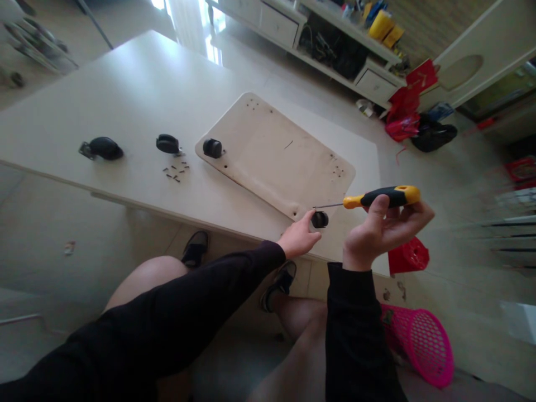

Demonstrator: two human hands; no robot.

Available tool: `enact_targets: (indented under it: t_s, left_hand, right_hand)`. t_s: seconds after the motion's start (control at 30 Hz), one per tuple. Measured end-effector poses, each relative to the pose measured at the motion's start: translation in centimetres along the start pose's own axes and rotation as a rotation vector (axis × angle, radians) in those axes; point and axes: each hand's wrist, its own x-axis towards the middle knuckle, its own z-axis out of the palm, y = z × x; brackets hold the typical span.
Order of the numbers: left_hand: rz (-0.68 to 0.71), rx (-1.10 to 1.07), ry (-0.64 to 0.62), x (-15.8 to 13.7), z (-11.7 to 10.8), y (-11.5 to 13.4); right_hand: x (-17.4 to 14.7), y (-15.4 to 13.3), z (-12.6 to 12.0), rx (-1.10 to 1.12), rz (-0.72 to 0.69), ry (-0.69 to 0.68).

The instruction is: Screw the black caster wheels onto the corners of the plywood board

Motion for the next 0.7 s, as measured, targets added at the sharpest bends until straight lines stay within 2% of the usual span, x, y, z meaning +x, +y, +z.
enact_targets:
  t_s: [0.2, 0.5, 0.7]
  left_hand:
    - [-0.018, 0.007, -0.005, -1.0, 0.5, 0.0]
    - [-0.029, 0.048, -0.076, -2.4, 1.5, 0.4]
    - [-0.026, 0.027, -0.113, -2.5, 1.8, 0.5]
  right_hand:
    - [-0.2, -1.0, 0.1, -0.034, -0.006, -0.024]
    - [-0.9, -1.0, -0.4, -0.065, -0.037, -0.152]
    - [-1.4, -1.1, -0.3, -0.058, -0.010, -0.239]
